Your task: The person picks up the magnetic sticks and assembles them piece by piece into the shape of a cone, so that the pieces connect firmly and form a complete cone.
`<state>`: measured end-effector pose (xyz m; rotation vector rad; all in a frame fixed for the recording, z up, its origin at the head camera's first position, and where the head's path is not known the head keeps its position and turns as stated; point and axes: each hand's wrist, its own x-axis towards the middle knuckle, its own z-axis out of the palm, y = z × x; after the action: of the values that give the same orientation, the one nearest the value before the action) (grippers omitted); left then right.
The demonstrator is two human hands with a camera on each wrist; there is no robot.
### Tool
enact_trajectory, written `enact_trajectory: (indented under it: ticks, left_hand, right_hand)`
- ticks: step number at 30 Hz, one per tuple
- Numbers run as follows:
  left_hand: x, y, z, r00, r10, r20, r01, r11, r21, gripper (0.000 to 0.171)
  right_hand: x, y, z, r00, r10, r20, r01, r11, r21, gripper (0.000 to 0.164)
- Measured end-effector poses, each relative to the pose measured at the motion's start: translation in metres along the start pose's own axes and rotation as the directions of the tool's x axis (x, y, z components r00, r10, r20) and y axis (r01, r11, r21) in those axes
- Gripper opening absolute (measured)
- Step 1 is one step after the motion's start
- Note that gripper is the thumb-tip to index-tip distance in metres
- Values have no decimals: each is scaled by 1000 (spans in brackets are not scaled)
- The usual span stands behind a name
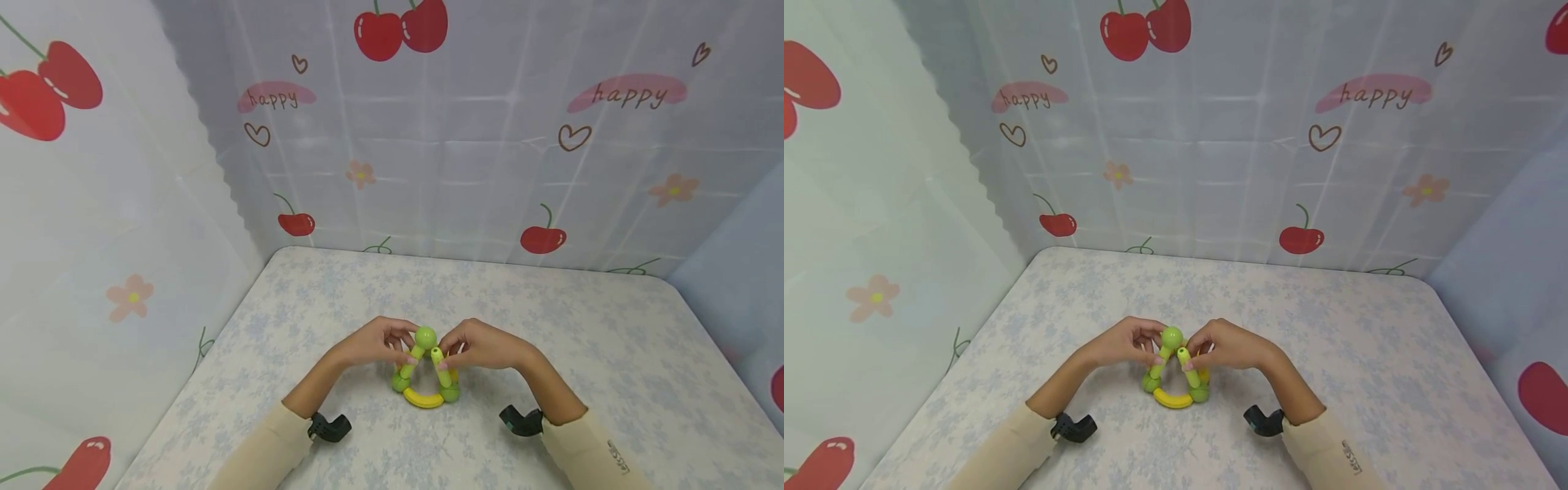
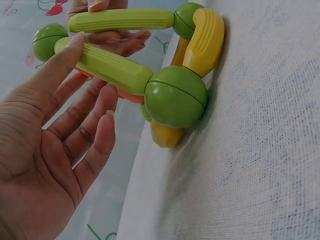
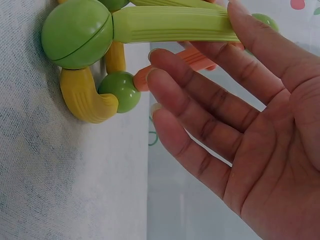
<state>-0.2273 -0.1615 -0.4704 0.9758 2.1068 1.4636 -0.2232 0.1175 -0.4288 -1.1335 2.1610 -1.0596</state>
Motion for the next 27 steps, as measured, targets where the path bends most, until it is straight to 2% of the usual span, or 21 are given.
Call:
enact_trajectory:
  ticks: [8, 17, 24, 27]
  left_hand:
    - [0, 6, 5, 1000, 2, -15, -2, 999, 35, 54]
    - [2, 4, 11, 1000, 11, -19, -10, 998, 55, 53]
    - [6, 3, 19, 998, 48, -28, -46, 996, 72, 53]
    - [5, 3, 20, 999, 45, -29, -43, 997, 70, 53]
  right_hand:
    - [0, 2, 0, 1000, 10, -5, -10, 1000, -21, 8]
    - [-1, 10, 1, 1000, 3, -4, -3, 1000, -28, 13]
    - [-8, 7, -4, 1000, 12, 22, -11, 1000, -22, 15]
    - [-10, 8, -6, 999, 15, 45, -14, 1000, -20, 12]
